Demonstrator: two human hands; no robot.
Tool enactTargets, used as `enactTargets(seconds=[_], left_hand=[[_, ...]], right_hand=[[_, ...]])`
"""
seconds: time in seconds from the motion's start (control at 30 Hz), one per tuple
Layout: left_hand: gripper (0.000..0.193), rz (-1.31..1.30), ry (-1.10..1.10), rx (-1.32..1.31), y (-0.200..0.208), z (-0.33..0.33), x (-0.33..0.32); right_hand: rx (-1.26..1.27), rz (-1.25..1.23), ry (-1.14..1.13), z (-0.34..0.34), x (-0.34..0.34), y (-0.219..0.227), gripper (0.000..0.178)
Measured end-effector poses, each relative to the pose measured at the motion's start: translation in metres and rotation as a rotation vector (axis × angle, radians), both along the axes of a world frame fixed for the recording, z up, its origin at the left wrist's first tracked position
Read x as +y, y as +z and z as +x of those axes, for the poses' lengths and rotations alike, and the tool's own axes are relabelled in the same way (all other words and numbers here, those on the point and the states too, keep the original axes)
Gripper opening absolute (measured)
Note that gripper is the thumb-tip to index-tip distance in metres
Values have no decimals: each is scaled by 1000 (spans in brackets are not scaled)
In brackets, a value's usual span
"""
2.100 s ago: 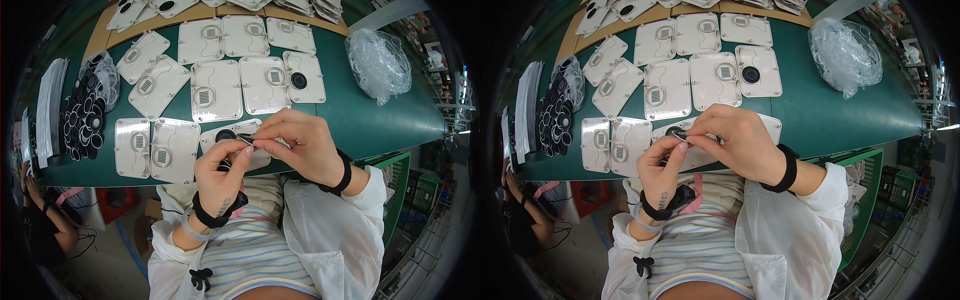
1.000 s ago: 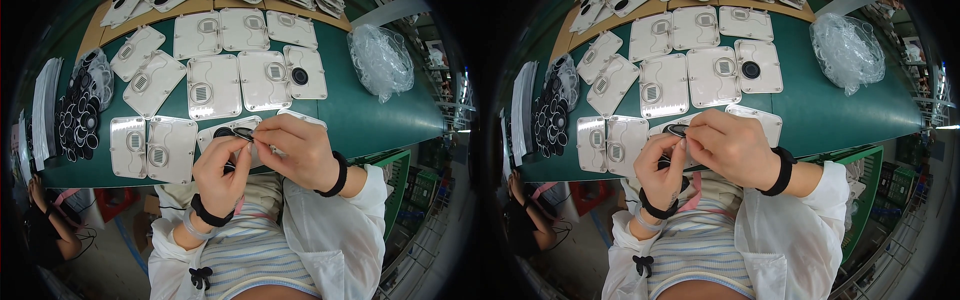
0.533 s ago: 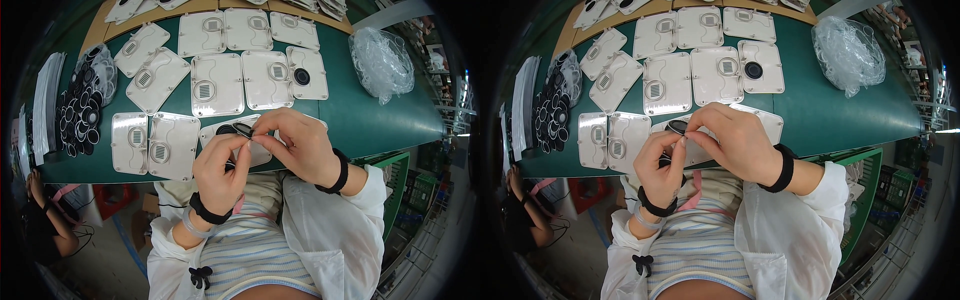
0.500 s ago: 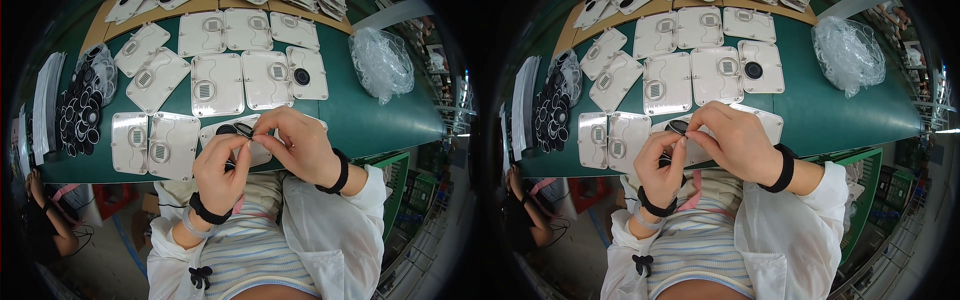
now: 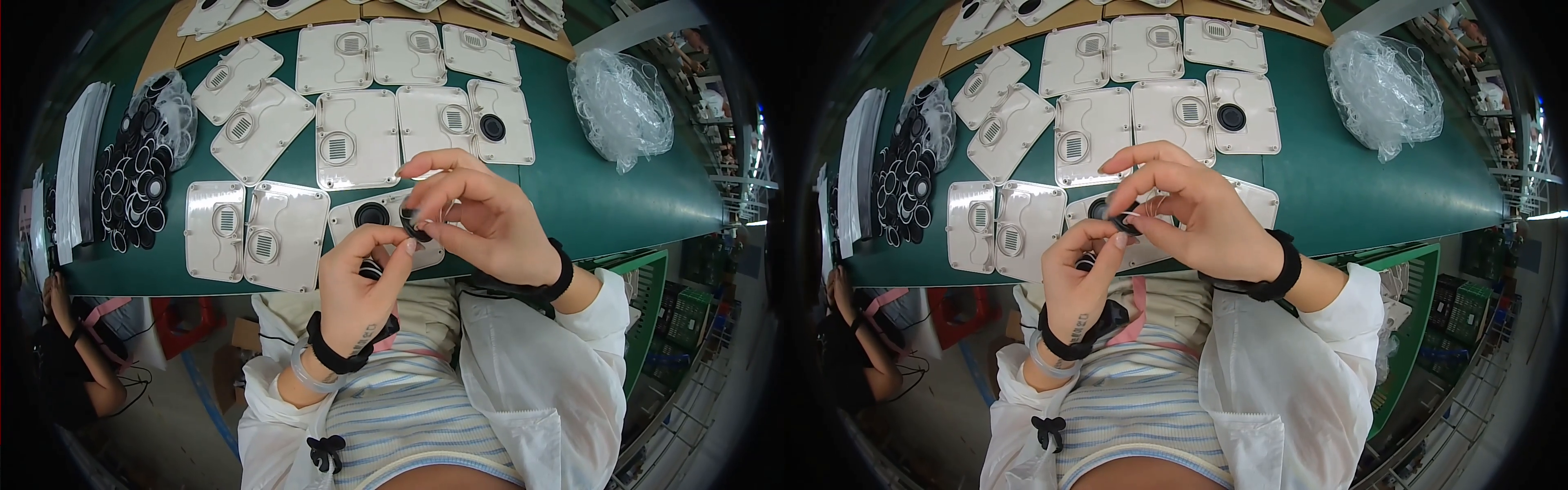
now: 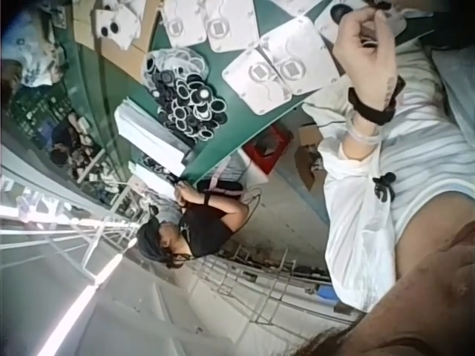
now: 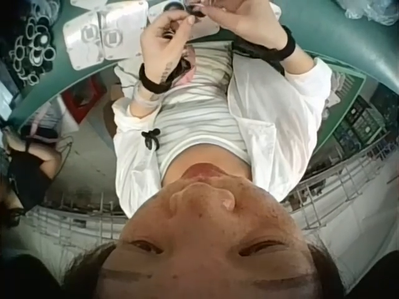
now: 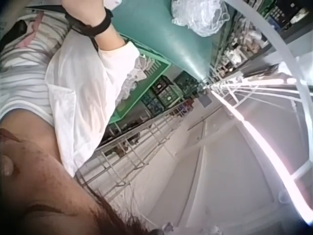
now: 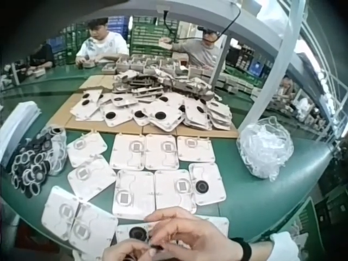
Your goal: Assembling circular black components into white rectangular frames on a production line.
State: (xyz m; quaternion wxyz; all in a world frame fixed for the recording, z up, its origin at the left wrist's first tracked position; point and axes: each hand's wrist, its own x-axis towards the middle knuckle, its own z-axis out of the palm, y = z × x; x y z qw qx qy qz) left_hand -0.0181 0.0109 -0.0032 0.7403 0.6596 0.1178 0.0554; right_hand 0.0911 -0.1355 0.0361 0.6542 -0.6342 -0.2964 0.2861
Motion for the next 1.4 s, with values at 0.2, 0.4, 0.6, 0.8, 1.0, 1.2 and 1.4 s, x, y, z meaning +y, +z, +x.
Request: enactTargets(seconds=[0.2,0.4,0.6,0.8,1.0,1.2,1.4], left_hand=[[8,-513,-130,262,16,2,10],[9,-573,-101,228,13,3,10],[10,-554,-85,218,13,10,10],[13,-418,-181,167,12,21,9],[27,633,-100,-306,13,42,-3],[47,1091,-341,10,12,68,-21],[57,1346,-438,159,-12,77,-28]], right_hand=[[740,404,201,35,-22,2,24],[-182,-94,130,33,-27,29,23],[-909,-182,49,16,-14,15,22],[-906,-210,-44,30,-17,8,19],[-469,-573,-452,59,-30,5,12],[-36,-427,-564,98,-35,-36,17],[-31,-510,-498,107,-26,-49,21]])
